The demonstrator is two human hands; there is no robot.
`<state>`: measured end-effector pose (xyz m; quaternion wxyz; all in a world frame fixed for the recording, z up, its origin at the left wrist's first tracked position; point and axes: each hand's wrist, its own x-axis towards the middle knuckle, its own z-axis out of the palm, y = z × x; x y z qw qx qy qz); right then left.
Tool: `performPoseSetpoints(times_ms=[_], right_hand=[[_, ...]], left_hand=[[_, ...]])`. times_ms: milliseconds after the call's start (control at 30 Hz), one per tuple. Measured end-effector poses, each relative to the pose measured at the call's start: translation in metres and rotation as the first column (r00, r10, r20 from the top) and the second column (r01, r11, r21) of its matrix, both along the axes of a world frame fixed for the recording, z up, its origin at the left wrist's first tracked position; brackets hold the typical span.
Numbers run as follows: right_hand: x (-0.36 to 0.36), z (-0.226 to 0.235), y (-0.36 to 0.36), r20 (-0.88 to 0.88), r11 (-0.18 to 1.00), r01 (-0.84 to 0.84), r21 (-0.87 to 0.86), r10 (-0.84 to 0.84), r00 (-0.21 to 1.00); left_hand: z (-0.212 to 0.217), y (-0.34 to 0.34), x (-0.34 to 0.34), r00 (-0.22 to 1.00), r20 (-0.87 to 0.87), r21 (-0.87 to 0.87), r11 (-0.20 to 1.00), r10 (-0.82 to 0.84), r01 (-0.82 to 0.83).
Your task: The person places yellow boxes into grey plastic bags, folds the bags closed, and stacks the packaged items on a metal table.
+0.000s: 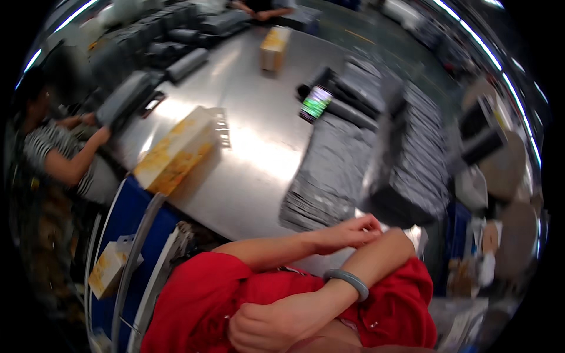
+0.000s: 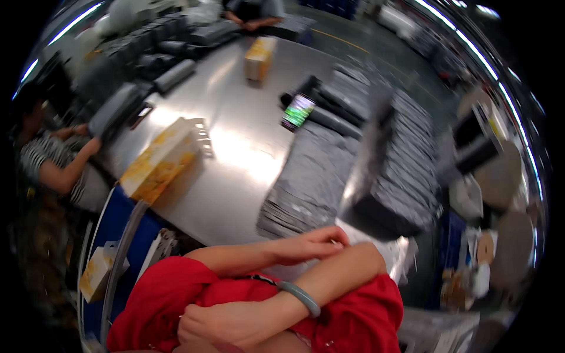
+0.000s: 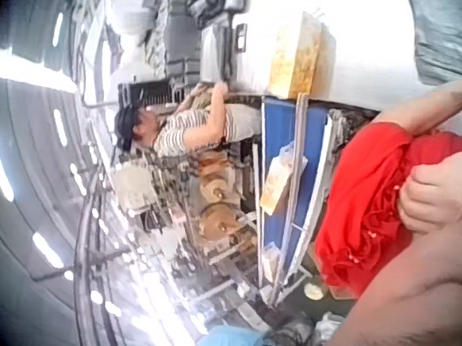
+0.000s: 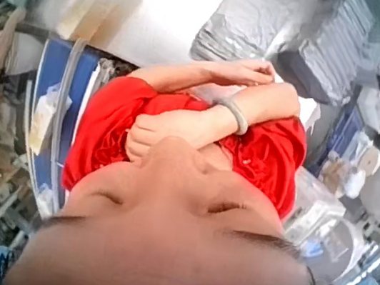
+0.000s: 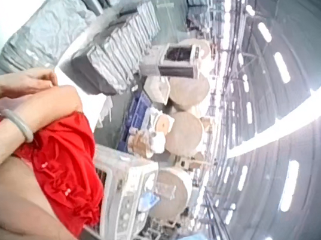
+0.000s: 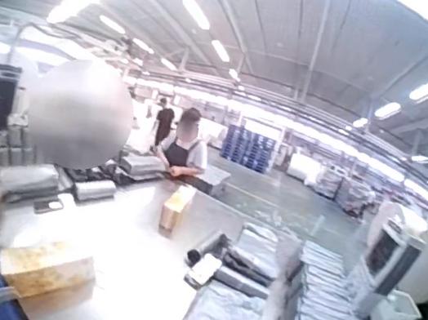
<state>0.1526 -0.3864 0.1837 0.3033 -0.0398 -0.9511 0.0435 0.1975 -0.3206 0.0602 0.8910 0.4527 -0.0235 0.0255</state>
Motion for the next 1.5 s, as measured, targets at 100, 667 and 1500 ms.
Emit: performPoseSetpoints(times_ms=[100,667,1500], right_hand=[[0.002,-0.007,-0.021,0.024,0.983,0.138,0.123,-0.142,0.99],[0.039,0.002,-0.036,0.002,0.94,0.33,0.087,-0.332,0.943],[0.021,0.015,-0.008,0.17,0.996,0.007,-0.089,0.008,0.985]], left_hand=[[0.016,-0.004,-0.012,0.997,0.077,0.002,1.0,0.02,-0.02],[0.059,0.015,-0.016,0.948,0.248,0.213,0.966,-0.198,0.146],[0.052,0.032,-0.034,0.951,0.274,0.395,0.918,-0.142,0.024]])
